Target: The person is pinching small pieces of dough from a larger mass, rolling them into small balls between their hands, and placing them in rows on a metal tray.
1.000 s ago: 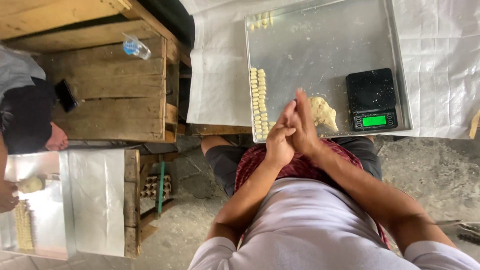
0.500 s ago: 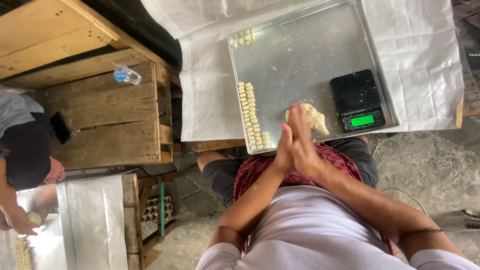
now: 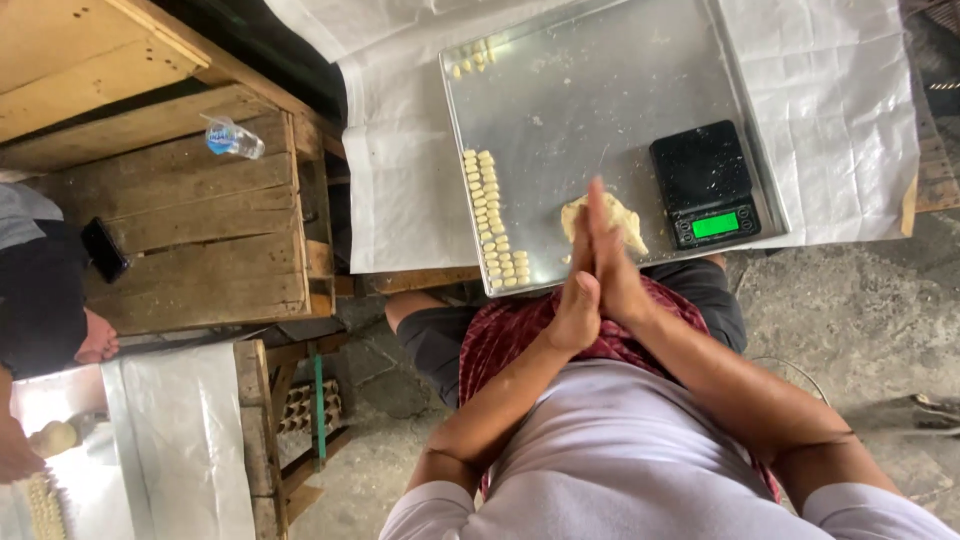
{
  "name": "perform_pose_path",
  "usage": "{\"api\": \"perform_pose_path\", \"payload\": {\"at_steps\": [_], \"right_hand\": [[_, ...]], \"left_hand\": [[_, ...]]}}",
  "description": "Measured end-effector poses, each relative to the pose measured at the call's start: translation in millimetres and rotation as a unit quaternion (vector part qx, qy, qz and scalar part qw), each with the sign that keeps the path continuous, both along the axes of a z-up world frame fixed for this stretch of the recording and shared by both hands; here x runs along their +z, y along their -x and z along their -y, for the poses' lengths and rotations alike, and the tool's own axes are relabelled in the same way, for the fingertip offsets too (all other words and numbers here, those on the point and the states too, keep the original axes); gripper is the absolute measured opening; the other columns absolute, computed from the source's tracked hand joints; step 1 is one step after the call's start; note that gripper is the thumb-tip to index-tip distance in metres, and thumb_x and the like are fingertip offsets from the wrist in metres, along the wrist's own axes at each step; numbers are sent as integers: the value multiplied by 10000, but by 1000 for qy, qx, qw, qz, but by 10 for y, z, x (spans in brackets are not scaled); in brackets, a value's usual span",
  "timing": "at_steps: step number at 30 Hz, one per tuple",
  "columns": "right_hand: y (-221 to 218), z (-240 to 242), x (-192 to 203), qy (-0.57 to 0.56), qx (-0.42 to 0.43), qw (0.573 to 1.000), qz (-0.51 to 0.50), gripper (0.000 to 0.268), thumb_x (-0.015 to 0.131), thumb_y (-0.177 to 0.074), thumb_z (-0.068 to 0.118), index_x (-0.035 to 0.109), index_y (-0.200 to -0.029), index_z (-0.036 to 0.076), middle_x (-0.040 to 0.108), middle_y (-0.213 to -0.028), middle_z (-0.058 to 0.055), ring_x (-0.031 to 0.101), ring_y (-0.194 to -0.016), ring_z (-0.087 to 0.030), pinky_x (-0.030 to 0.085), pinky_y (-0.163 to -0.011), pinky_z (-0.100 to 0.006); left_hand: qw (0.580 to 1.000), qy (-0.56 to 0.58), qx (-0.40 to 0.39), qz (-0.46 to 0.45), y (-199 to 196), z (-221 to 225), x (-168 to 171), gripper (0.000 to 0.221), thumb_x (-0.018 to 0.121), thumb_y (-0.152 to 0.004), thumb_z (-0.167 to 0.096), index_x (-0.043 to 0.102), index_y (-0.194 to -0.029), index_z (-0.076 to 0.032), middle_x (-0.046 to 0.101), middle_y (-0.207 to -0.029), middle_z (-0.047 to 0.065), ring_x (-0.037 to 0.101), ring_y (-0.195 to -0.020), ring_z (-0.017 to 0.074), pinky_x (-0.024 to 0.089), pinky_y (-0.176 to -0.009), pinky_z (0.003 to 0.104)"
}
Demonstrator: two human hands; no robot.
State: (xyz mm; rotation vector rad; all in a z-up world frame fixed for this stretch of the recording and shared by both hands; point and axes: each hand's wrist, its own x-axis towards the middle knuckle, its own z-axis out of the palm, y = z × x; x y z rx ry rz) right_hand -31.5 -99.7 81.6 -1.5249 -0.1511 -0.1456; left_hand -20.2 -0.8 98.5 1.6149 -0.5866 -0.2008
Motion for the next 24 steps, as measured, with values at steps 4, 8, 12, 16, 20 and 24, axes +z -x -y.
{"api": "perform_pose_path", "payload": {"at_steps": [4,8,12,16,20,24], "right_hand": [[-32,-70,-29,7,-47,999,-9,566,93,-1155,316,-38,-1677,142,-39,-1752,-115,28,-1602,-317,-11,-1301,-488],[99,-274,438,11,-33,999,25,654,187,-1154,431,32,-1673,65,-21,-1747,-158,88,-1603,-388,99,-1296,-550],[-248,-7,86,46,-23,996,71,627,157,-1168,400,-66,-1689,133,-128,-1753,-39,-2,-1635,-262,87,-1341,-459],[-163,-214,-84,-60,-7,997,43,666,169,-1150,474,-80,-1689,173,-147,-1749,-36,36,-1620,-265,93,-1317,-503],[-105,-178,-79,-68,-16,997,39,747,121,-1119,565,-70,-1686,117,-138,-1747,-107,12,-1611,-354,58,-1302,-539],[-531,150,154,-9,-45,996,79,760,48,-1123,587,-58,-1691,93,-115,-1756,-140,-114,-1613,-382,-39,-1332,-505]], "left_hand": [[990,131,-41,-42,44,-38,-90,853,172,-1081,-658,-15,-1669,-69,-55,-1751,132,-29,-1620,314,-27,-1332,482],[963,262,-24,-65,-205,13,-505,762,234,-1088,-574,60,-1669,-113,-24,-1758,68,10,-1622,218,-37,-1335,440],[992,123,-18,-30,-27,27,476,766,172,-1145,-584,-17,-1677,-66,-19,-1757,128,-12,-1634,301,-66,-1360,437],[997,77,3,10,-354,-23,244,776,66,-1100,-609,-82,-1679,-112,-113,-1759,48,-73,-1637,234,-28,-1350,395],[990,129,11,-63,-247,115,110,708,172,-1142,-539,31,-1680,-100,-8,-1753,102,-19,-1619,284,-21,-1346,481],[988,143,-20,-57,-178,227,81,745,111,-1114,-598,-48,-1691,-154,-66,-1758,5,-60,-1624,196,-31,-1341,416]]}}
